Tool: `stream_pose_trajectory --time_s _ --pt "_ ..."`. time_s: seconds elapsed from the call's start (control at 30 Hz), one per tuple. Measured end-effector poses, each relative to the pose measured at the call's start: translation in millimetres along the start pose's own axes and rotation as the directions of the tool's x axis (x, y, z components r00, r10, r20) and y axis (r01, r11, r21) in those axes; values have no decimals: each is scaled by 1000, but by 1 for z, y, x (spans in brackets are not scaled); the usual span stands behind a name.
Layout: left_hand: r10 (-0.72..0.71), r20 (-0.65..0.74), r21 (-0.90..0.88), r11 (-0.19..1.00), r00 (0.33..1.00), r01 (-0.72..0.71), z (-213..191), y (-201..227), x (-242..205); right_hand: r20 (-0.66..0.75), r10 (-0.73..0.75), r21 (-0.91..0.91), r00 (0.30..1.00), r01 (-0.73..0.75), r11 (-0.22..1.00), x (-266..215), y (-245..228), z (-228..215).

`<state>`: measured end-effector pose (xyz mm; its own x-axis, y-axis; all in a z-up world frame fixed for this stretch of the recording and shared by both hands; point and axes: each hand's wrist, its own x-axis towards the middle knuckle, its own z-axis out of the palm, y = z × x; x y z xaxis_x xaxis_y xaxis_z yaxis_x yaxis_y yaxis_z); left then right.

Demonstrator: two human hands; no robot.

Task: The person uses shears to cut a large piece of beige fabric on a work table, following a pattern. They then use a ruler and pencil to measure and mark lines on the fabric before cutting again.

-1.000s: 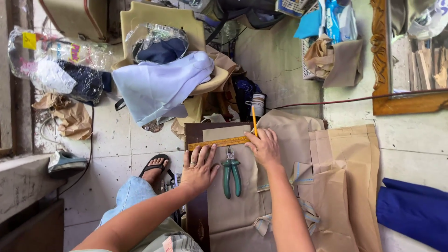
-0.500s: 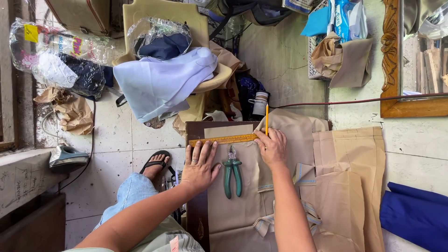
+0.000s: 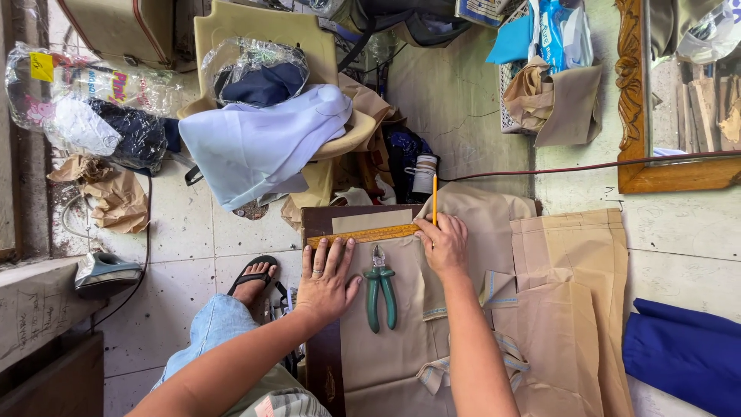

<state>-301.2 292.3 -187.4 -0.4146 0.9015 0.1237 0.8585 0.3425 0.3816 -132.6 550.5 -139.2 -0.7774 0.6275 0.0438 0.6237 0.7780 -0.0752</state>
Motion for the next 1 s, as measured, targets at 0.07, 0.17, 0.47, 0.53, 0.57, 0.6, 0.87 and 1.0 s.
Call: stream_pose_trajectory --time_s 0.07,0.17,0.47,0.53,0.57,0.6,0.87,1.0 --pt "1 7 0 1000 1000 -1 1 0 0 3 2 0 1000 -2 1000 2 0 0" --pt "9 35 22 1000 999 -10 1 0 1 43 5 -29 999 -4 1000 4 -2 -2" --pt "33 498 99 991 867 -94 -54 23 59 126 -16 -122 992 31 992 9 -1 -1" --pt "6 557 109 991 831 -80 -49 32 72 149 -1 -109 989 17 994 11 -3 -2" --pt "5 554 110 991 833 -79 -37 37 76 147 -3 -110 989 19 994 10 -5 -4" --pt "-40 575 110 994 817 -29 -25 42 81 152 -4 -121 988 23 992 11 -6 -6" --pt "-132 627 188 982 767 16 -36 60 91 122 -67 -234 990 94 968 34 -46 -13" --pt "-148 637 199 980 756 24 -31 62 89 77 -205 -102 976 212 972 44 -57 12"
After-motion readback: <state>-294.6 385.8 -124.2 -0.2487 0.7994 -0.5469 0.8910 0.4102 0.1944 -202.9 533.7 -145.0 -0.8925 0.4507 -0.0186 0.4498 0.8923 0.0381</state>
